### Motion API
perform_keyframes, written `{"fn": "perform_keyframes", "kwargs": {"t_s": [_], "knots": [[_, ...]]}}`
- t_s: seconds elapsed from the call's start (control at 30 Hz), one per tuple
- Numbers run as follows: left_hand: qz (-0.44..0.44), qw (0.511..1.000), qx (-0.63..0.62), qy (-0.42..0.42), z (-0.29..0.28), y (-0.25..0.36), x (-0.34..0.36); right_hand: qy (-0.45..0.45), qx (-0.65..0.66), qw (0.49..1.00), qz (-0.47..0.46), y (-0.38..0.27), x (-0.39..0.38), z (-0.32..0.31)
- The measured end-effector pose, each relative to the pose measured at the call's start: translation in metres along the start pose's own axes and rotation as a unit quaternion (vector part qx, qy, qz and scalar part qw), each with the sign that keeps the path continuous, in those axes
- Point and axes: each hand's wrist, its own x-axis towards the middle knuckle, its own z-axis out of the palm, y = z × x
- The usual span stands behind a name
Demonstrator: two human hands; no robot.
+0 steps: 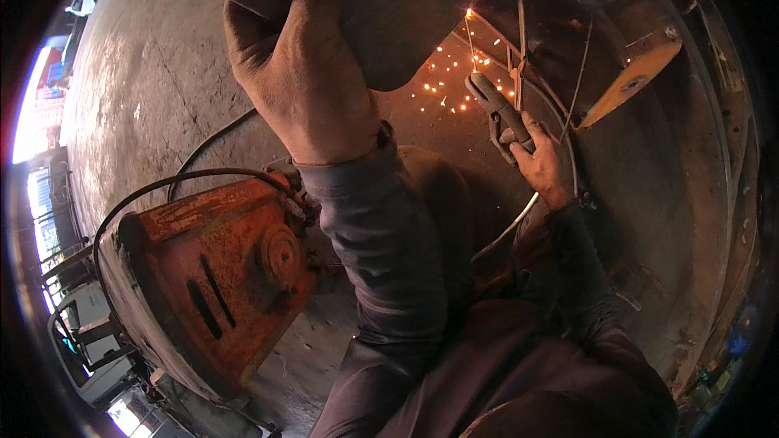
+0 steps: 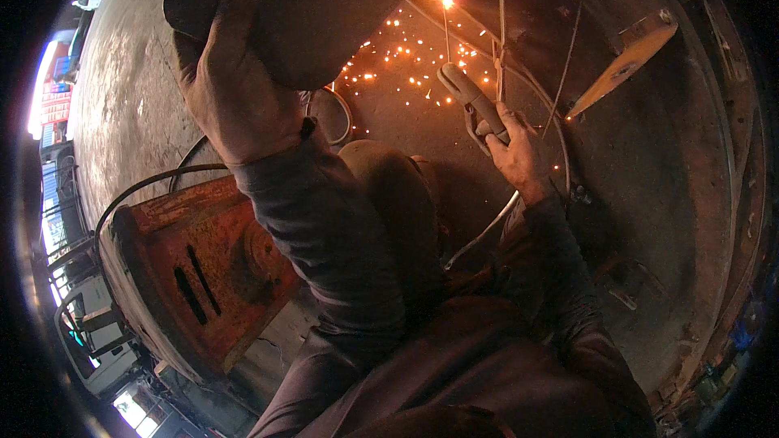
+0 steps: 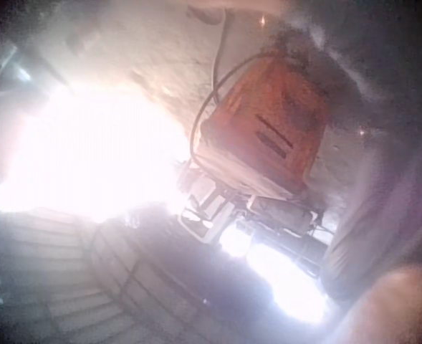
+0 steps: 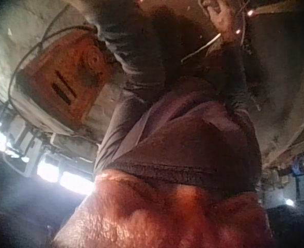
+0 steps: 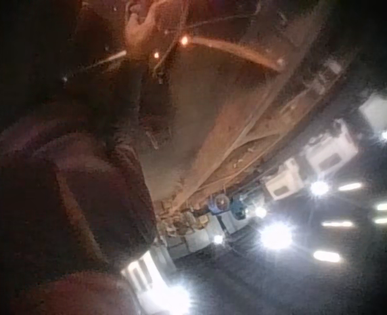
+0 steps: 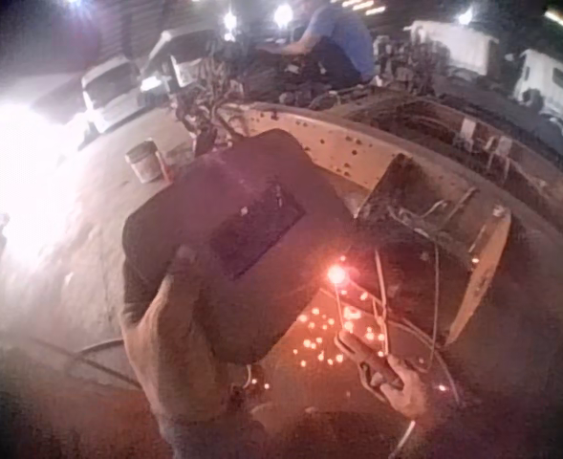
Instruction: The person is welding a metal frame while sitting on the floor. They use a welding torch to join metal pieces, creating bright sparks, and periodically adjust their position and the welding mask.
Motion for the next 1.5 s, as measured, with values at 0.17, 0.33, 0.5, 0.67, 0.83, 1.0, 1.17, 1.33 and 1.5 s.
{"fn": "perform_keyframes", "kwargs": {"t_s": [0.17,0.33,0.5,0.67,0.83,1.0,1.17,1.33,1.5], "knots": [[0.016,0.999,0.02,0.02,-0.008,-0.011,0.007,0.017,0.011,0.999,0.025,0.0,-0.001,0.007],[-0.019,0.999,0.023,-0.025,-0.01,-0.012,0.006,-0.015,-0.008,0.998,0.062,-0.008,0.003,-0.003],[-0.13,0.976,0.038,-0.173,-0.007,-0.009,0.0,-0.012,0.006,1.0,0.025,-0.004,0.005,-0.002],[-0.189,0.946,0.05,-0.26,-0.004,-0.002,-0.002,-0.01,0.021,1.0,-0.018,0.023,0.0,0.006],[-0.178,0.94,0.088,-0.277,-0.006,-0.004,0.0,-0.012,0.063,0.996,0.057,-0.005,0.006,0.004],[-0.119,0.939,0.167,-0.275,0.0,-0.008,0.0,-0.004,-0.06,0.998,0.027,-0.003,0.007,0.0],[-0.139,0.943,0.151,-0.263,0.006,-0.003,-0.002,0.021,-0.042,0.999,0.004,0.002,0.006,0.002],[-0.142,0.948,0.124,-0.257,0.005,-0.006,-0.004,0.015,-0.005,1.0,0.021,0.0,0.005,0.005],[-0.147,0.939,0.161,-0.264,0.007,-0.001,-0.003,0.047,-0.02,0.999,-0.018,-0.019,0.005,-0.008]]}}
